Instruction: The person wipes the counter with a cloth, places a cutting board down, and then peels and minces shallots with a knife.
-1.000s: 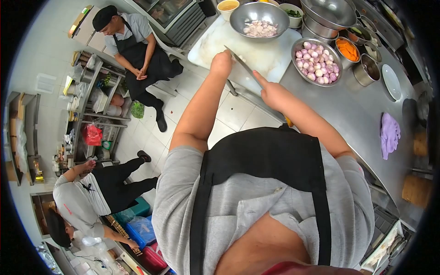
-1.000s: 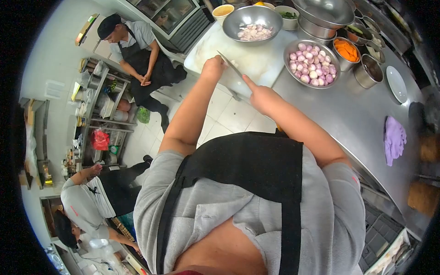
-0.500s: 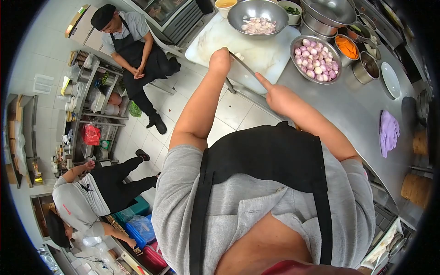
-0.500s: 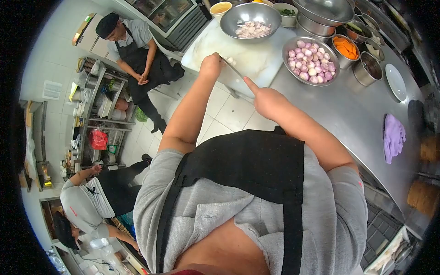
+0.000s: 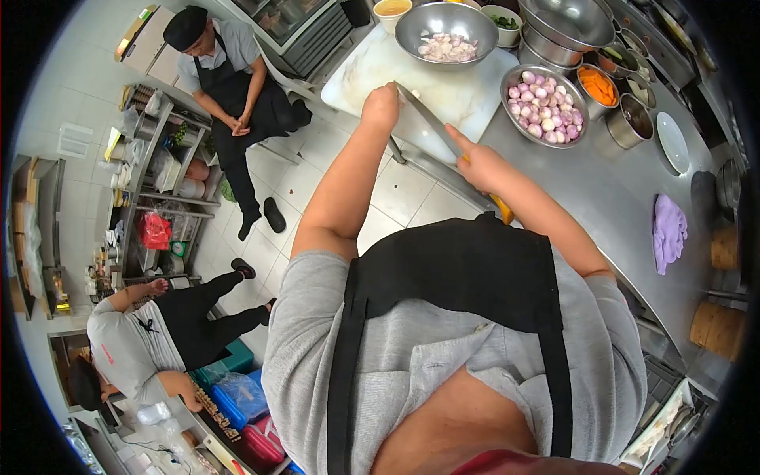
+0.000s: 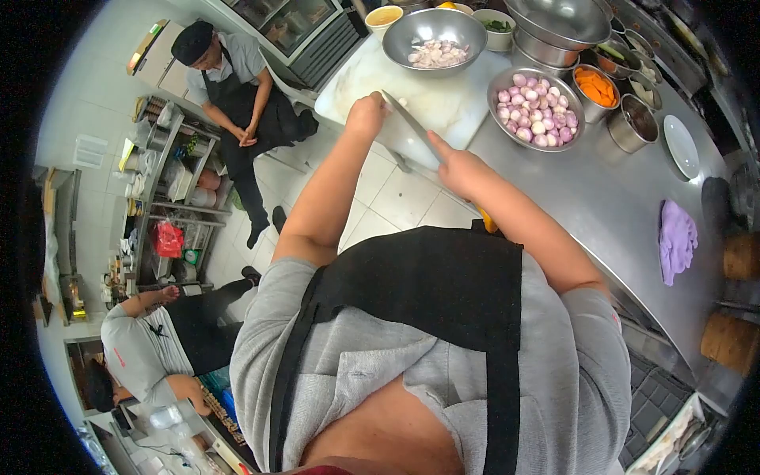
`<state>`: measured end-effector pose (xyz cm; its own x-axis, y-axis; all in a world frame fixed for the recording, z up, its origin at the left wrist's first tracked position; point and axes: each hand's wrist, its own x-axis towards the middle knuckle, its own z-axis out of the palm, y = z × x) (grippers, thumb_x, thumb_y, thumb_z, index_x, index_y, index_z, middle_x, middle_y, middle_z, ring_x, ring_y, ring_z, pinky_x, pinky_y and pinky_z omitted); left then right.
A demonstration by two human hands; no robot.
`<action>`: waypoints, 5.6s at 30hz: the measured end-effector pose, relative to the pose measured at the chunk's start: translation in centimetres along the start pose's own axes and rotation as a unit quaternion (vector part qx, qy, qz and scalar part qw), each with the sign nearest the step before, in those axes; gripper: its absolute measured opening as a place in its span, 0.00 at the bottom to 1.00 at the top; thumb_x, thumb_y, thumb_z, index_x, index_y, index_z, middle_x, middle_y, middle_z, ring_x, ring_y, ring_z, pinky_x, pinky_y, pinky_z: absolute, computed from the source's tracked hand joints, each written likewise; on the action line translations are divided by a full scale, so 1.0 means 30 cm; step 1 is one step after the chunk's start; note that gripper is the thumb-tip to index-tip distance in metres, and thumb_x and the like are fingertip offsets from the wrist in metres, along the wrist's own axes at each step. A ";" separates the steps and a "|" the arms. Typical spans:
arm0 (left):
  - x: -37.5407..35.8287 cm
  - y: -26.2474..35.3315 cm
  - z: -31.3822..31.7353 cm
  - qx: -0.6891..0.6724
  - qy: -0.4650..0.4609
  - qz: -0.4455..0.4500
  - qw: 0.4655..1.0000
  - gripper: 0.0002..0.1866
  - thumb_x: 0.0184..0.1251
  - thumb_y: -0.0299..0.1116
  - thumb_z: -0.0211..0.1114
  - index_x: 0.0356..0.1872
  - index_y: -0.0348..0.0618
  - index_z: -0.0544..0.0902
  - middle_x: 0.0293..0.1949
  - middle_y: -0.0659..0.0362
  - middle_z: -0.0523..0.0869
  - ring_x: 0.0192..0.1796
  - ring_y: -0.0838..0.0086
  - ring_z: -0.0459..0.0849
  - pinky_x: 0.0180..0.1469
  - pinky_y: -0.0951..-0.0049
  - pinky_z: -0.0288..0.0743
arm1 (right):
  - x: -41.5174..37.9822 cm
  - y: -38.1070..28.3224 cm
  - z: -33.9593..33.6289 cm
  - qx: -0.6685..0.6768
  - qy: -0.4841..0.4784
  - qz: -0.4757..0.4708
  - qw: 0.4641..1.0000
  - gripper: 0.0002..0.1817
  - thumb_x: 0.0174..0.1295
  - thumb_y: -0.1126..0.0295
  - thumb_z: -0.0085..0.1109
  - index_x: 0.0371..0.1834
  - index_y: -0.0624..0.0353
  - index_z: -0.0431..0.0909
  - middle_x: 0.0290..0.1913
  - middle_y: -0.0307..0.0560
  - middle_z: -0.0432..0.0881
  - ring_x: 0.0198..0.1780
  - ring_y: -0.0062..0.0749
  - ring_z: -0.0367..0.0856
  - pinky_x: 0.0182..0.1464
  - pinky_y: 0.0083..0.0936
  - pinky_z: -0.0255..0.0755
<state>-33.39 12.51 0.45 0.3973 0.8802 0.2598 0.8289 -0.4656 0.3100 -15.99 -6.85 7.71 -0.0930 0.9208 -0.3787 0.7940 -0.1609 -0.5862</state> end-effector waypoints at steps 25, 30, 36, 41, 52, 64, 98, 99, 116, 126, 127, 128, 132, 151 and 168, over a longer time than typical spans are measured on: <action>0.040 0.003 0.014 -0.006 -0.008 -0.006 1.000 0.10 0.55 0.32 0.65 0.33 0.34 0.79 0.31 0.42 0.83 0.38 0.50 0.83 0.42 0.57 0.75 | -0.057 -0.012 -0.032 -0.054 0.022 -0.046 0.997 0.38 0.59 0.74 0.44 0.75 0.44 0.45 0.29 0.64 0.79 0.31 0.52 0.79 0.38 0.41 0.72; 0.040 0.000 0.007 -0.021 -0.015 -0.018 1.000 0.10 0.53 0.31 0.66 0.32 0.34 0.79 0.30 0.42 0.83 0.37 0.50 0.83 0.41 0.58 0.75 | -0.031 -0.014 -0.035 -0.054 0.027 -0.053 0.997 0.38 0.59 0.74 0.44 0.75 0.44 0.45 0.29 0.64 0.79 0.31 0.52 0.79 0.38 0.41 0.72; 0.041 -0.003 0.008 -0.018 -0.010 -0.024 0.999 0.11 0.52 0.31 0.67 0.32 0.35 0.79 0.31 0.42 0.83 0.38 0.50 0.83 0.41 0.59 0.76 | -0.034 -0.041 -0.056 -0.069 0.011 -0.046 0.997 0.38 0.58 0.75 0.43 0.75 0.44 0.46 0.30 0.64 0.79 0.32 0.52 0.79 0.39 0.41 0.72; 0.036 0.012 0.003 -0.024 0.004 -0.019 1.000 0.10 0.52 0.30 0.67 0.32 0.35 0.80 0.31 0.43 0.84 0.38 0.51 0.83 0.43 0.60 0.76 | 0.031 -0.018 -0.016 -0.068 0.011 -0.043 0.997 0.39 0.57 0.77 0.42 0.75 0.44 0.46 0.33 0.65 0.80 0.34 0.53 0.80 0.41 0.41 0.72; 0.038 0.017 -0.008 -0.040 -0.021 -0.035 0.998 0.10 0.51 0.29 0.67 0.33 0.36 0.80 0.32 0.44 0.84 0.38 0.53 0.84 0.43 0.61 0.76 | -0.011 0.009 -0.046 -0.010 -0.006 -0.013 1.000 0.39 0.60 0.74 0.43 0.75 0.39 0.43 0.24 0.62 0.77 0.27 0.50 0.77 0.36 0.41 0.71; 0.039 0.028 -0.015 -0.001 -0.028 -0.029 0.999 0.08 0.54 0.28 0.63 0.34 0.34 0.78 0.35 0.41 0.83 0.42 0.50 0.83 0.46 0.58 0.76 | -0.032 -0.014 -0.036 -0.063 0.021 -0.057 0.996 0.39 0.59 0.74 0.43 0.75 0.44 0.43 0.31 0.64 0.79 0.33 0.52 0.79 0.40 0.41 0.72; 0.023 0.063 -0.047 -0.032 -0.018 -0.071 0.997 0.16 0.47 0.29 0.72 0.38 0.38 0.81 0.45 0.47 0.81 0.47 0.57 0.82 0.50 0.63 0.75 | -0.019 0.027 -0.041 -0.046 0.050 -0.029 0.997 0.39 0.60 0.74 0.43 0.75 0.39 0.43 0.25 0.62 0.77 0.26 0.50 0.76 0.36 0.42 0.71; 0.023 0.057 -0.046 -0.032 -0.020 -0.070 0.997 0.16 0.47 0.29 0.72 0.38 0.38 0.81 0.45 0.47 0.81 0.47 0.57 0.82 0.50 0.63 0.75 | -0.029 0.018 -0.053 -0.042 0.047 -0.028 0.998 0.38 0.59 0.74 0.44 0.75 0.42 0.44 0.27 0.63 0.78 0.29 0.50 0.77 0.37 0.42 0.72; 0.059 -0.068 -0.064 -0.278 -0.259 -0.187 0.906 0.17 0.56 0.44 0.68 0.29 0.37 0.84 0.19 0.62 0.78 0.23 0.78 0.74 0.31 0.75 0.72 | -0.030 0.077 -0.062 0.141 -0.038 0.021 0.989 0.36 0.60 0.73 0.45 0.74 0.45 0.48 0.28 0.63 0.78 0.29 0.50 0.78 0.38 0.40 0.73; 0.062 -0.057 -0.062 -0.249 -0.279 -0.171 0.911 0.18 0.58 0.45 0.67 0.38 0.38 0.83 0.28 0.62 0.80 0.30 0.77 0.76 0.37 0.77 0.74 | -0.046 0.056 -0.059 0.095 0.002 -0.033 0.995 0.36 0.61 0.73 0.44 0.74 0.38 0.49 0.25 0.58 0.77 0.22 0.43 0.77 0.30 0.35 0.74; 0.060 -0.057 -0.059 -0.245 -0.276 -0.168 0.914 0.18 0.58 0.45 0.67 0.38 0.38 0.82 0.28 0.62 0.80 0.30 0.77 0.76 0.37 0.77 0.73 | -0.042 0.053 -0.064 0.117 -0.033 -0.003 0.993 0.36 0.61 0.73 0.44 0.74 0.38 0.48 0.25 0.57 0.78 0.19 0.39 0.76 0.26 0.33 0.73; 0.059 -0.057 -0.057 -0.242 -0.272 -0.165 0.917 0.19 0.58 0.45 0.67 0.38 0.38 0.82 0.28 0.61 0.80 0.31 0.77 0.76 0.37 0.77 0.73 | -0.030 0.067 -0.065 0.118 -0.032 -0.003 0.992 0.36 0.61 0.73 0.44 0.74 0.38 0.48 0.25 0.57 0.78 0.19 0.39 0.76 0.26 0.33 0.73; 0.049 -0.027 -0.087 -0.192 -0.268 -0.159 0.931 0.19 0.58 0.45 0.66 0.38 0.37 0.82 0.28 0.61 0.80 0.31 0.76 0.76 0.37 0.76 0.72 | -0.004 0.099 -0.069 0.126 -0.012 0.010 0.992 0.37 0.61 0.74 0.42 0.74 0.37 0.48 0.24 0.54 0.77 0.15 0.35 0.73 0.21 0.31 0.72; 0.046 -0.077 -0.013 -0.178 -0.165 -0.191 0.951 0.14 0.53 0.38 0.72 0.41 0.47 0.85 0.37 0.53 0.86 0.37 0.67 0.84 0.43 0.70 0.77 | -0.052 0.153 -0.052 0.252 0.040 0.010 0.967 0.34 0.62 0.72 0.45 0.73 0.35 0.53 0.27 0.46 0.75 0.16 0.24 0.70 0.17 0.23 0.69; -0.003 0.104 -0.028 0.060 -0.047 0.005 0.997 0.13 0.51 0.45 0.70 0.37 0.55 0.87 0.40 0.59 0.83 0.51 0.62 0.75 0.52 0.60 0.69 | -0.133 0.234 -0.034 0.322 0.001 -0.015 0.947 0.35 0.61 0.74 0.45 0.74 0.43 0.53 0.28 0.41 0.74 0.16 0.18 0.67 0.17 0.18 0.66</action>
<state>-31.18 10.89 2.17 0.4364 0.8829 0.1731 0.8635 -0.4651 0.1949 -9.42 -11.29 5.84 -0.1073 0.9290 -0.3542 0.2609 -0.3175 -0.9117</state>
